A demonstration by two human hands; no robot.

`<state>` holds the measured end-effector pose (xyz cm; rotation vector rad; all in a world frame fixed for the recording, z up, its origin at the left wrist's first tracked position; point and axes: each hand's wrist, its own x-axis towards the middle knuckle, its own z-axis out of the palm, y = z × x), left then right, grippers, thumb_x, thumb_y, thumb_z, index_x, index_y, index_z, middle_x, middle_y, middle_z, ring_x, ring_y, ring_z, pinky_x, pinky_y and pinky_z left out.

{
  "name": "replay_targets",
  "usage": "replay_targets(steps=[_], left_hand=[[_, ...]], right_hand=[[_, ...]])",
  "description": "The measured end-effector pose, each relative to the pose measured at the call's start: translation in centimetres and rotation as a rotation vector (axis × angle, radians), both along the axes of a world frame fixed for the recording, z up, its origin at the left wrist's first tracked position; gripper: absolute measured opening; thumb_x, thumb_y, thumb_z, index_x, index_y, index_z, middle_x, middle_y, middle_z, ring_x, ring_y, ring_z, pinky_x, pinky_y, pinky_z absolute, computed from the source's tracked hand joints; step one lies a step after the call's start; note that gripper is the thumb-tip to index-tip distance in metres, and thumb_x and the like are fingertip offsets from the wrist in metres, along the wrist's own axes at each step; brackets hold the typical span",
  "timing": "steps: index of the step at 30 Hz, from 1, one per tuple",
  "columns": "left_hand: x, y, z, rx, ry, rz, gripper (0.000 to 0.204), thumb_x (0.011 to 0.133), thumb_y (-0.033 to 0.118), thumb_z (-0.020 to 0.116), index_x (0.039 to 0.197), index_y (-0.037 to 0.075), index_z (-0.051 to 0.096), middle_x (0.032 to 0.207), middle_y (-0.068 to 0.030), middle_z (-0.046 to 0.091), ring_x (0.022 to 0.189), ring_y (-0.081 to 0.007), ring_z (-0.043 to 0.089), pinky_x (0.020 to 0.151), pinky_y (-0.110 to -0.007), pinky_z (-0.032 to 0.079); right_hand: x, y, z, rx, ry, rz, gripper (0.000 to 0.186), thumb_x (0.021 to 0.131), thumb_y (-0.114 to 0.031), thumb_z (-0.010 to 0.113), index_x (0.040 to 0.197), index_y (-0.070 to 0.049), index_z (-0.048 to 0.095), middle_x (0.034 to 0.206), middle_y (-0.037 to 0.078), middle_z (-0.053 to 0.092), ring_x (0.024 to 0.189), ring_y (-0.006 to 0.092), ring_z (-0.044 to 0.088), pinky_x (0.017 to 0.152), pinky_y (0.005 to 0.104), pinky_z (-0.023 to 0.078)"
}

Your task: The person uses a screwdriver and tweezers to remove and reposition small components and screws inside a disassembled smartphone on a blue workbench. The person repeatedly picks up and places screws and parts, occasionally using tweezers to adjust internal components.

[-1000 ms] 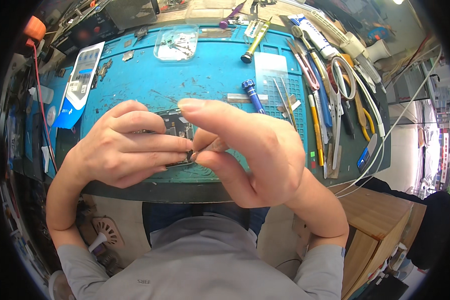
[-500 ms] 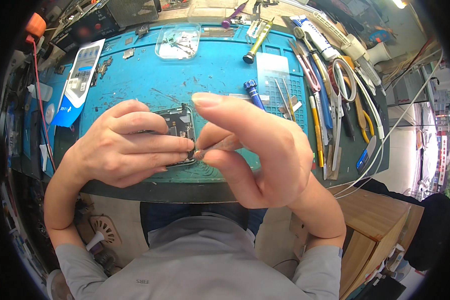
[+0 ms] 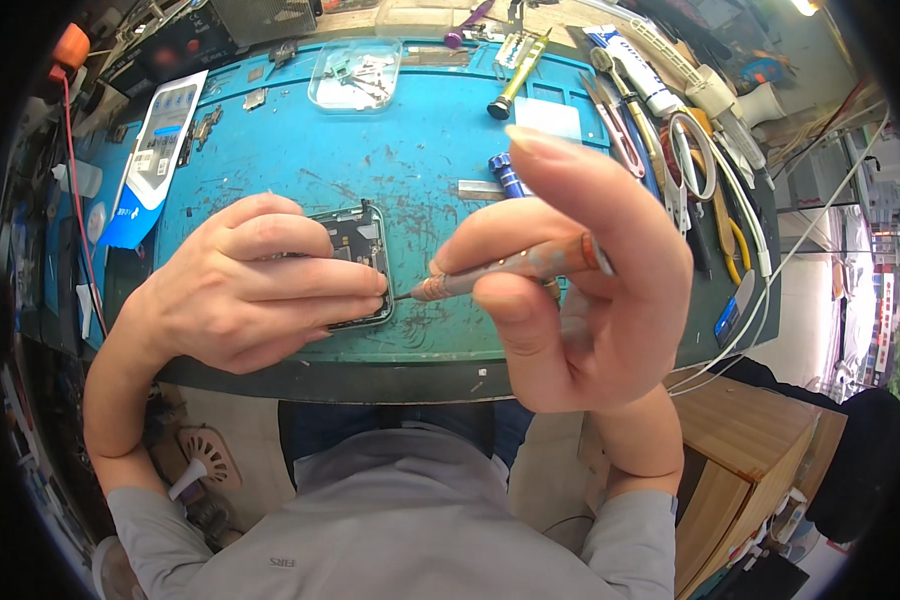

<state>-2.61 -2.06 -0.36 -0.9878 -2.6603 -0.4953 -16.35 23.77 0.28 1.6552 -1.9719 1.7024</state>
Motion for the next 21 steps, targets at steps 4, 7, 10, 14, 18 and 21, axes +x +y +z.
replay_targets(steps=[4, 7, 10, 14, 18, 21], left_hand=[[0.23, 0.17, -0.18, 0.012, -0.014, 0.024, 0.052, 0.066, 0.013, 0.078, 0.118, 0.010, 0.082, 0.134, 0.0049, 0.071, 0.111, -0.0220, 0.058, 0.098, -0.040, 0.052], [0.27, 0.08, -0.14, 0.014, -0.031, 0.017, 0.055, 0.065, 0.012, 0.076, 0.119, 0.009, 0.081, 0.134, 0.0046, 0.071, 0.112, -0.0220, 0.058, 0.099, -0.040, 0.051], [0.25, 0.12, -0.28, 0.021, -0.024, 0.018, 0.056, 0.065, 0.012, 0.076, 0.120, 0.009, 0.081, 0.135, 0.0047, 0.070, 0.113, -0.0220, 0.059, 0.101, -0.041, 0.050], [0.35, 0.15, -0.31, 0.003, -0.012, 0.021, 0.056, 0.065, 0.011, 0.076, 0.121, 0.009, 0.081, 0.136, 0.0044, 0.069, 0.114, -0.0220, 0.059, 0.101, -0.041, 0.050], [0.47, 0.30, -0.60, -0.001, 0.020, 0.030, 0.058, 0.064, 0.011, 0.078, 0.122, 0.010, 0.080, 0.136, 0.0021, 0.069, 0.116, -0.0224, 0.060, 0.102, -0.041, 0.050], [0.55, 0.44, -0.25, 0.018, -0.021, 0.037, 0.060, 0.066, 0.012, 0.081, 0.126, 0.010, 0.077, 0.137, -0.0003, 0.068, 0.119, -0.0232, 0.061, 0.103, -0.042, 0.051]], right_hand=[[-0.25, -0.02, -0.05, -0.013, 0.010, 0.032, 0.067, 0.113, -0.034, 0.058, 0.158, 0.005, 0.026, 0.088, 0.019, 0.075, 0.071, 0.0222, 0.074, 0.065, 0.0324, 0.062], [-0.11, -0.05, -0.12, -0.007, 0.009, 0.028, 0.067, 0.113, -0.032, 0.058, 0.158, 0.005, 0.026, 0.087, 0.019, 0.075, 0.071, 0.0226, 0.075, 0.065, 0.0322, 0.062], [0.20, 0.04, -0.23, 0.014, 0.019, 0.030, 0.066, 0.113, -0.031, 0.057, 0.157, 0.005, 0.024, 0.086, 0.020, 0.074, 0.070, 0.0237, 0.075, 0.064, 0.0320, 0.062], [-0.40, -0.28, -0.04, 0.066, 0.130, 0.144, 0.063, 0.114, -0.029, 0.055, 0.156, 0.006, 0.024, 0.084, 0.021, 0.074, 0.069, 0.0248, 0.074, 0.063, 0.0319, 0.061], [-0.53, -0.38, -0.13, 0.082, 0.172, 0.182, 0.062, 0.114, -0.028, 0.055, 0.156, 0.007, 0.024, 0.083, 0.021, 0.073, 0.068, 0.0247, 0.074, 0.063, 0.0318, 0.061], [-0.35, -0.42, -0.03, 0.073, 0.167, 0.174, 0.062, 0.114, -0.027, 0.055, 0.156, 0.007, 0.024, 0.084, 0.021, 0.073, 0.068, 0.0243, 0.074, 0.063, 0.0316, 0.061]])
